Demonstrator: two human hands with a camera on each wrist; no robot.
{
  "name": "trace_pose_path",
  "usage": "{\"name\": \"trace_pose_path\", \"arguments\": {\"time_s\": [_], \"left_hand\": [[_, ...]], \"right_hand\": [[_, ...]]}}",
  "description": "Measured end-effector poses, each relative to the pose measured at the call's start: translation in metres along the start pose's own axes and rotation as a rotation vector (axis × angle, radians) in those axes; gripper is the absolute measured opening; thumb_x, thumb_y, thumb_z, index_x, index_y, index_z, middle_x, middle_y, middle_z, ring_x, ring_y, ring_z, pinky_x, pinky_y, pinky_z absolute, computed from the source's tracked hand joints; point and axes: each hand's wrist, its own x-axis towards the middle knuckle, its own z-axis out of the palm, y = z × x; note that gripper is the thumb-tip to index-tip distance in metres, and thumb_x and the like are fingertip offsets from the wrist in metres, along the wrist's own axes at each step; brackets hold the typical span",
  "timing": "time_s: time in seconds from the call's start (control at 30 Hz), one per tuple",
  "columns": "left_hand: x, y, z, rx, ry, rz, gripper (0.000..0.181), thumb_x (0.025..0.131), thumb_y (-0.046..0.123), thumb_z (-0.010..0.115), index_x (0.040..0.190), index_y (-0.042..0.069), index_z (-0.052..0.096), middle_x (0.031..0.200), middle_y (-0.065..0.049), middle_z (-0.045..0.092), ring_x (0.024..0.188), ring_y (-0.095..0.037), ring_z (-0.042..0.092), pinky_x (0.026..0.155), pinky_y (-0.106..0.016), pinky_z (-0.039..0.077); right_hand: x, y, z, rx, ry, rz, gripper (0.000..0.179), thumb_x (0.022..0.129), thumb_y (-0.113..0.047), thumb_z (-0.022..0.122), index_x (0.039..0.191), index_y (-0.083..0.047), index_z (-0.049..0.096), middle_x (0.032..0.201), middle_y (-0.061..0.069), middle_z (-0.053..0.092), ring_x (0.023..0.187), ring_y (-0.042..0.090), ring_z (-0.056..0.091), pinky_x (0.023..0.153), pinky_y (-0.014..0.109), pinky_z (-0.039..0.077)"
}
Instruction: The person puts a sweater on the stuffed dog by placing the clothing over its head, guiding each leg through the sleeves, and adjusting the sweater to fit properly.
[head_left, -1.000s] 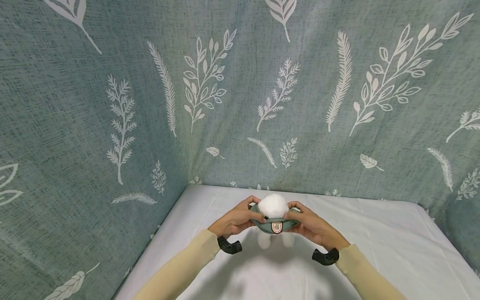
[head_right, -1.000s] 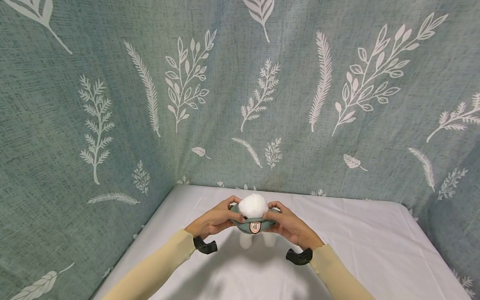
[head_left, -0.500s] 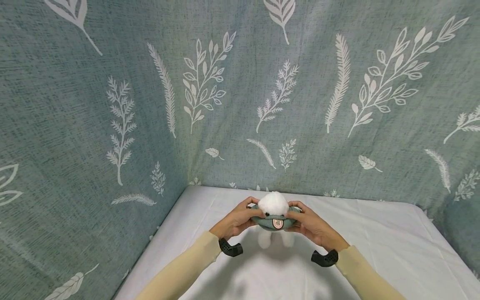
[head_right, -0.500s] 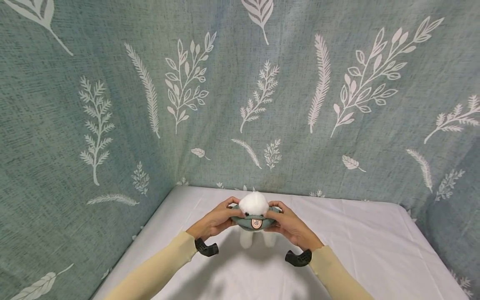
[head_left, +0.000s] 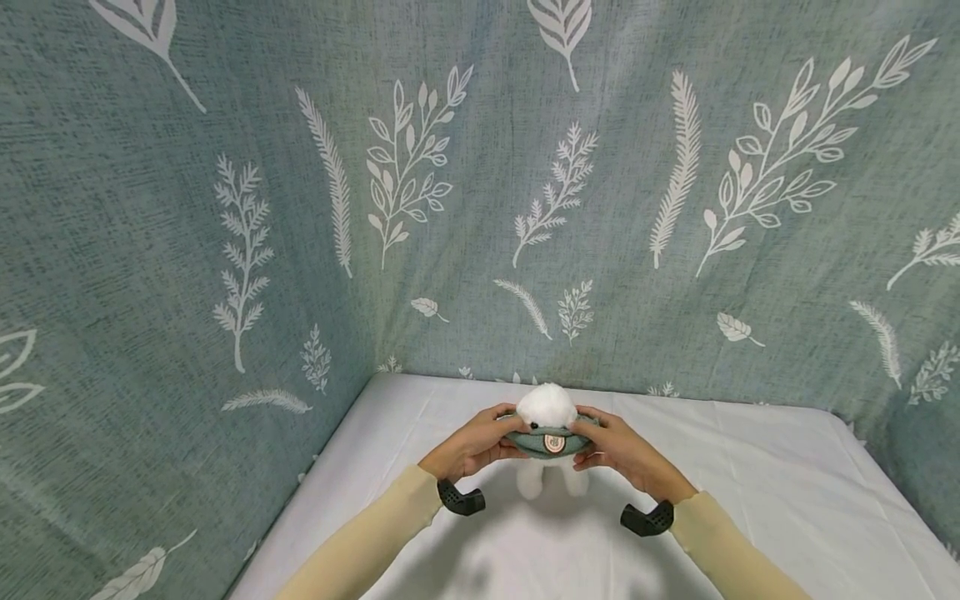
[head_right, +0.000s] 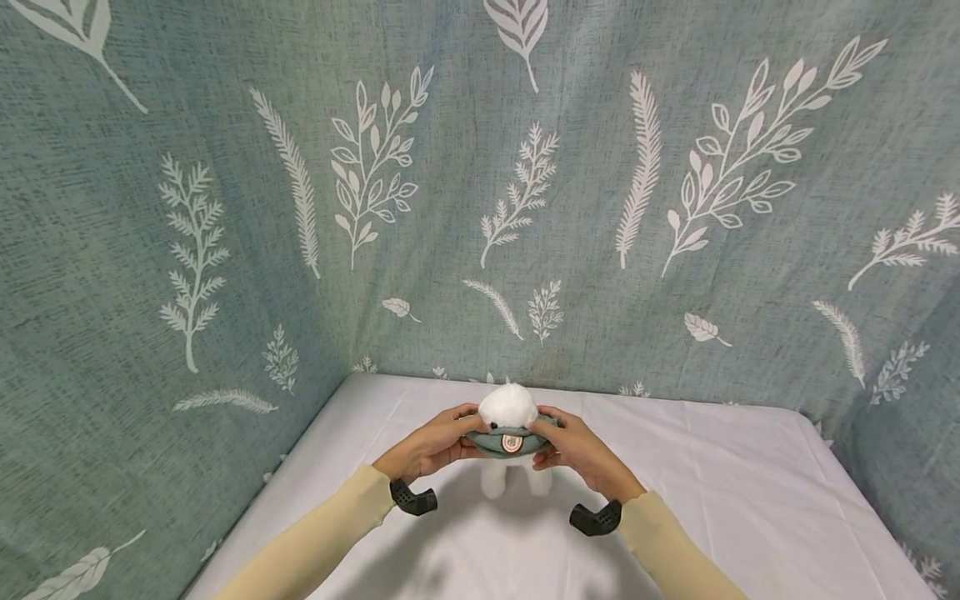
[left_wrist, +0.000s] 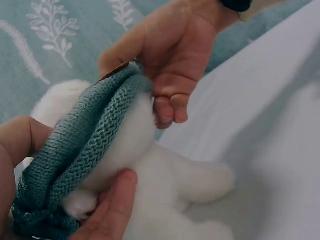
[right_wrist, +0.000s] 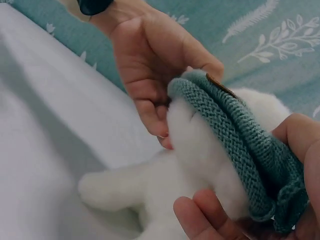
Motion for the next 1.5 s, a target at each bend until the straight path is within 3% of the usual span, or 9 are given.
{"name": "trace_pose_path", "arguments": {"time_s": [0.2,0.33,0.57,0.87,1.0,1.2,1.5], "left_hand": [[0.001,-0.003,0.001,-0.022,0.012,-0.011,0.039,0.094,0.015,0.066,0.128,-0.001,0.056,0.108,-0.014,0.065,0.086,-0.018,0.068,0.082,-0.034,0.058],[0.000,-0.003,0.004,-0.028,0.039,-0.011,0.038,0.091,0.013,0.066,0.125,0.000,0.056,0.105,-0.012,0.062,0.081,-0.017,0.064,0.077,-0.031,0.057],[0.001,-0.006,0.010,-0.092,0.093,0.006,0.048,0.082,-0.004,0.066,0.127,0.003,0.052,0.125,-0.023,0.059,0.090,-0.022,0.064,0.074,-0.033,0.055],[0.000,-0.008,0.014,-0.151,0.115,-0.003,0.061,0.075,-0.015,0.060,0.133,0.003,0.050,0.132,-0.025,0.055,0.099,-0.025,0.060,0.072,-0.030,0.052],[0.000,-0.008,0.015,-0.145,0.096,-0.009,0.061,0.079,-0.007,0.063,0.138,0.006,0.049,0.132,-0.024,0.056,0.099,-0.026,0.062,0.075,-0.035,0.054],[0.001,-0.007,0.013,-0.111,0.060,-0.054,0.061,0.081,0.007,0.064,0.139,0.012,0.047,0.123,-0.021,0.062,0.086,-0.028,0.068,0.073,-0.042,0.057],[0.001,-0.009,0.014,-0.139,0.032,-0.054,0.061,0.082,0.006,0.065,0.139,0.010,0.045,0.123,-0.022,0.062,0.086,-0.027,0.069,0.074,-0.044,0.057]], "right_hand": [[0.001,0.000,0.002,-0.010,-0.004,0.004,0.072,0.105,-0.033,0.061,0.157,0.003,0.029,0.121,0.020,0.061,0.090,0.031,0.069,0.084,0.044,0.059],[0.001,0.000,0.003,-0.003,0.008,0.001,0.064,0.105,-0.028,0.059,0.154,0.004,0.034,0.129,0.024,0.057,0.094,0.030,0.068,0.086,0.044,0.059],[0.002,0.001,0.014,0.081,0.117,-0.006,0.058,0.094,-0.011,0.056,0.148,0.007,0.045,0.139,0.027,0.053,0.103,0.022,0.062,0.086,0.039,0.057],[-0.001,0.004,0.025,0.185,0.202,0.008,0.055,0.094,-0.007,0.054,0.147,0.007,0.047,0.143,0.028,0.049,0.100,0.022,0.061,0.082,0.037,0.055],[-0.001,0.003,0.024,0.214,0.193,0.015,0.058,0.096,-0.009,0.053,0.151,0.004,0.042,0.145,0.028,0.046,0.103,0.022,0.062,0.085,0.036,0.055],[0.000,0.003,0.018,0.299,0.102,0.035,0.063,0.100,-0.013,0.050,0.157,0.001,0.029,0.150,0.025,0.038,0.113,0.022,0.058,0.091,0.036,0.053],[-0.004,0.000,0.019,0.351,0.048,0.038,0.069,0.098,-0.010,0.050,0.160,0.001,0.020,0.155,0.026,0.028,0.124,0.028,0.049,0.096,0.037,0.051]]}}
